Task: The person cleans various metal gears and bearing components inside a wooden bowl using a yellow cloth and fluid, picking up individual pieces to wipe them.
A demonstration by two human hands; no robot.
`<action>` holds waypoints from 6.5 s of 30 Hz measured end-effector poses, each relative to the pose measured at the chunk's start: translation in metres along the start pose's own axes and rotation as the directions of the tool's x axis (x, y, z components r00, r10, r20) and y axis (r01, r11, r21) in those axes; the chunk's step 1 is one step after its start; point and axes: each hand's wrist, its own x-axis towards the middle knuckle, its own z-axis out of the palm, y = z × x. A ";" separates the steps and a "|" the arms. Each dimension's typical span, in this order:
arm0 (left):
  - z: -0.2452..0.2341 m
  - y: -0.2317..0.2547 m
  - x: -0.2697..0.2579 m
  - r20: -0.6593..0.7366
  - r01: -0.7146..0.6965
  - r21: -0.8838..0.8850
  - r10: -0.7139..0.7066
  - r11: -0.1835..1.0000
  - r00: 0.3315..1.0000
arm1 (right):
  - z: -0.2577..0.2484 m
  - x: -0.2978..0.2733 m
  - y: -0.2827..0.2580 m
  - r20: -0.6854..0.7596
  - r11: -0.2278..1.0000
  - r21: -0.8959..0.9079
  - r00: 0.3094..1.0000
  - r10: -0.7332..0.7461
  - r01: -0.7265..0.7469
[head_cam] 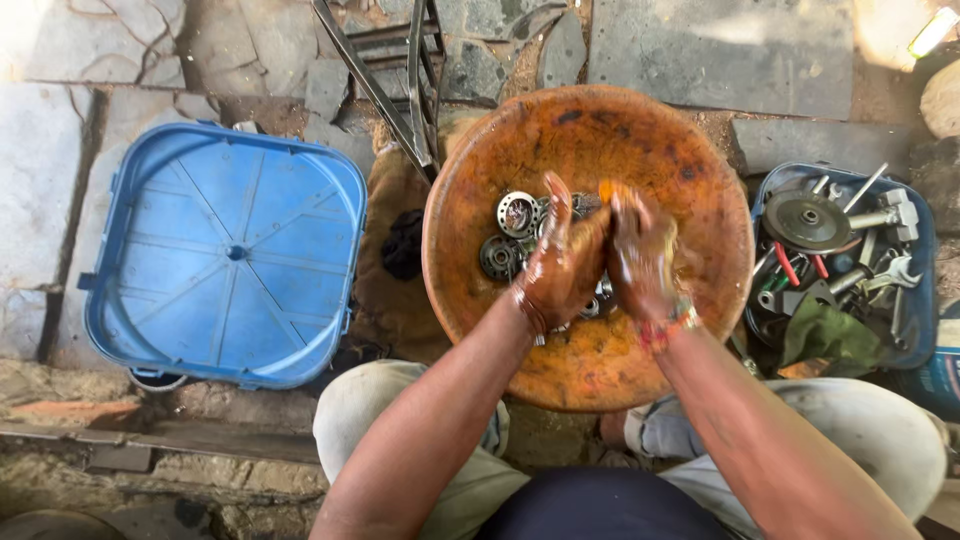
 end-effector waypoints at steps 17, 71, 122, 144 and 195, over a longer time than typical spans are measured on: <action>-0.022 0.008 0.009 -0.346 -0.322 0.002 0.302 0.947 0.888 | -0.012 0.047 0.033 0.112 0.926 -0.143 0.935 -0.337 0.351; -0.028 -0.027 0.009 0.154 -0.020 0.796 0.170 -0.604 0.973 | -0.026 0.057 -0.016 0.310 0.873 0.438 0.876 -0.370 0.214; -0.067 0.028 0.002 -0.203 0.426 0.740 0.431 -0.520 0.879 | -0.039 0.056 0.070 0.235 0.315 -0.695 0.618 -0.750 0.646; -0.082 0.009 0.010 -0.264 0.497 0.769 0.508 -0.403 0.820 | -0.032 0.057 0.055 0.557 0.695 -0.426 0.773 -0.303 0.579; -0.069 -0.045 0.068 -0.508 -0.387 -0.051 0.310 0.920 0.803 | -0.047 -0.012 -0.031 0.208 0.444 -0.109 0.458 -0.864 0.889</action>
